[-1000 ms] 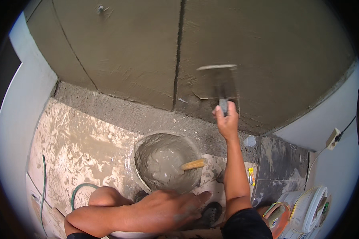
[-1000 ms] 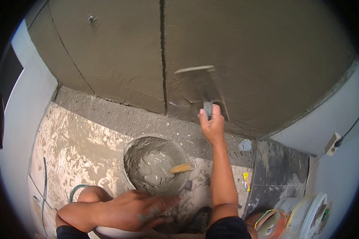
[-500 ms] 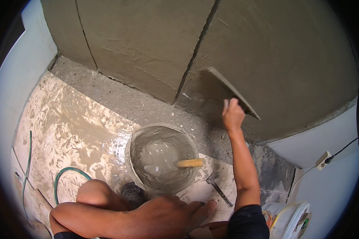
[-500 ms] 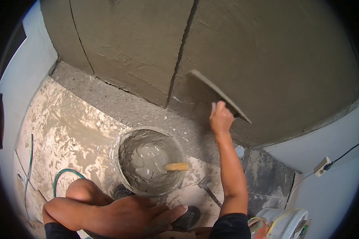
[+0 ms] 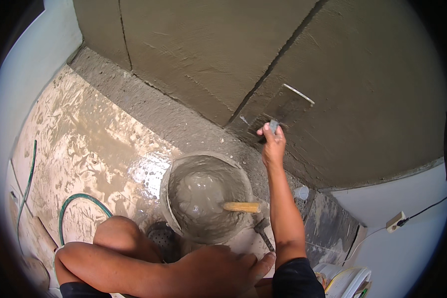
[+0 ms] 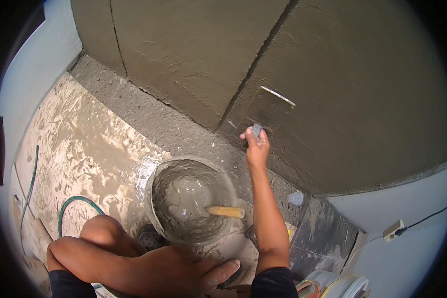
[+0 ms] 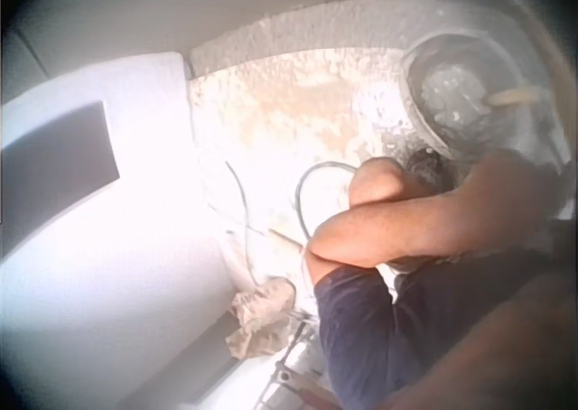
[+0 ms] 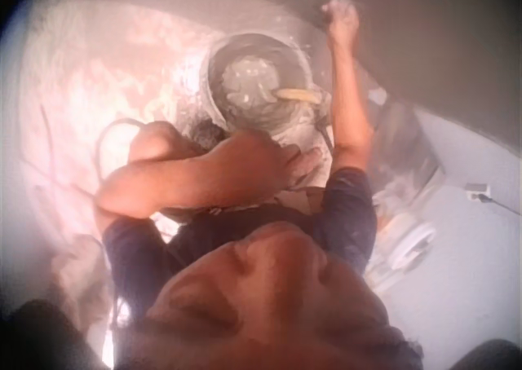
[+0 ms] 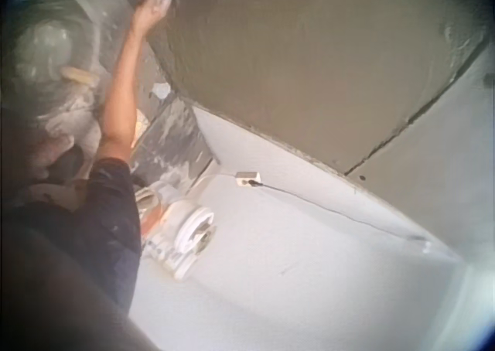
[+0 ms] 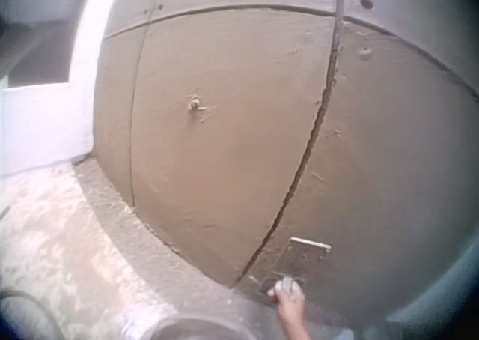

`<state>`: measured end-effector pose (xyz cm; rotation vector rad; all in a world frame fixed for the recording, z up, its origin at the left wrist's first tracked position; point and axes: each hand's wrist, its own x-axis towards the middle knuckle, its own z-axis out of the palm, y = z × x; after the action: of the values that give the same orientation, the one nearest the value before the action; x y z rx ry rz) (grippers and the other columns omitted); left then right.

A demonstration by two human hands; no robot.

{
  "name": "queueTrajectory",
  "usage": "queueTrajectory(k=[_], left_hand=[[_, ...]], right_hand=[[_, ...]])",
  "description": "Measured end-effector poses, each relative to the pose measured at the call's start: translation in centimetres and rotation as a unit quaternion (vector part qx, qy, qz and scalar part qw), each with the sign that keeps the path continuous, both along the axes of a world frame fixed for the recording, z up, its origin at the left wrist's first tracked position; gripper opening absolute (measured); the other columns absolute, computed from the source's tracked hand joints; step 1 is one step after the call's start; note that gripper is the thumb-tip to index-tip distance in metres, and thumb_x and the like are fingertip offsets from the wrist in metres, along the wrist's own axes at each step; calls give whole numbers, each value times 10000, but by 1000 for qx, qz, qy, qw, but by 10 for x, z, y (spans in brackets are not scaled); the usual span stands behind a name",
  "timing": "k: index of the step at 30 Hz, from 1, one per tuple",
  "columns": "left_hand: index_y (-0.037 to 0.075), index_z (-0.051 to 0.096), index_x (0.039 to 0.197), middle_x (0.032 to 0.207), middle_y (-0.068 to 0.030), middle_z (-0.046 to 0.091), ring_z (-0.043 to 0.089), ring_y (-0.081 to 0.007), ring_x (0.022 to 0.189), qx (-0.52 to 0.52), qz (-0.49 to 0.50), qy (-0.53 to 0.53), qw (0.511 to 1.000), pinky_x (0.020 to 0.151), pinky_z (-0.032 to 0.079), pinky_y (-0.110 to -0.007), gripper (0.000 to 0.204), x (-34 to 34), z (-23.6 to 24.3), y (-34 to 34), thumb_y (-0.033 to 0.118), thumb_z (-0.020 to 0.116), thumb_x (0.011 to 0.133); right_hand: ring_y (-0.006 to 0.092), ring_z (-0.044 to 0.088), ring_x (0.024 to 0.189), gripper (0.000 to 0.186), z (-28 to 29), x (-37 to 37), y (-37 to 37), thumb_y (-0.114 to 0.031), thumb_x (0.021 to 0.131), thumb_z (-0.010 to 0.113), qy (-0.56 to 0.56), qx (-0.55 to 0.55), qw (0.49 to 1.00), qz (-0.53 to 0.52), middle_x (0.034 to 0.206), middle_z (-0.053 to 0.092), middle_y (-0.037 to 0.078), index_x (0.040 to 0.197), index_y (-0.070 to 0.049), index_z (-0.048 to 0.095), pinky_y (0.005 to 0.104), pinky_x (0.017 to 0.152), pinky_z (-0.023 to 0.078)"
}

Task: The person applies a gray wall coating to a curved wall using a trowel and a paint roller. They smooth the material with the trowel, then roll it evenly across the surface while seated on the floor.

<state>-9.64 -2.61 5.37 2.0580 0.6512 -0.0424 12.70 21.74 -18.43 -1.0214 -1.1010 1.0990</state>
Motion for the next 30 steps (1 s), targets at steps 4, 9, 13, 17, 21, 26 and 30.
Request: queueTrajectory(k=[4,9,13,17,21,26,30], left_hand=[[69,519,1387,1178,-153,678,696,-334,949,-45,152,-23,987,833,549,-444,402,5,-31,-18,229,410,1035],[36,594,1250,1002,-171,707,708,-335,839,-31,81,27,996,751,554,-454,350,-2,-3,4,248,431,1025],[-4,597,1164,812,-162,688,696,-312,690,-61,125,-36,990,575,539,-425,293,1,-21,7,189,502,965],[-24,606,1141,767,-142,674,663,-277,601,136,66,-146,978,510,513,-383,310,-14,-32,3,166,554,901],[-59,644,1116,721,-123,665,646,-244,561,233,111,-223,940,509,506,-354,362,-10,-38,-1,176,587,846],[-75,677,1075,637,-89,637,622,-206,501,272,138,-254,918,466,483,-336,382,2,-44,-9,201,608,820],[-79,679,1073,612,-76,623,609,-190,475,284,148,-256,912,431,460,-328,394,1,-39,-13,216,611,820]], right_hand=[[149,613,824,162,-37,-28,42,-180,962,696,59,-4,998,11,879,634,17,1020,-54,611,303,844,444],[155,640,811,126,-53,-23,56,-128,954,703,59,-30,996,-53,871,660,24,1011,-62,612,302,821,460],[154,673,803,151,-46,44,30,-130,941,720,72,-47,985,-148,868,690,38,1032,-54,626,312,799,481],[135,677,788,134,-7,129,-29,-164,990,662,-156,42,964,-212,857,733,48,1029,-57,592,301,715,515],[311,668,636,167,23,137,-48,-168,965,677,-556,131,810,-131,735,674,177,901,-33,602,384,609,521],[476,638,700,266,15,86,-19,-263,962,661,-721,170,669,-59,742,634,264,936,-14,575,505,611,520],[486,644,733,307,6,67,0,-318,982,622,-728,133,670,-62,761,643,272,949,-18,565,543,636,509]])
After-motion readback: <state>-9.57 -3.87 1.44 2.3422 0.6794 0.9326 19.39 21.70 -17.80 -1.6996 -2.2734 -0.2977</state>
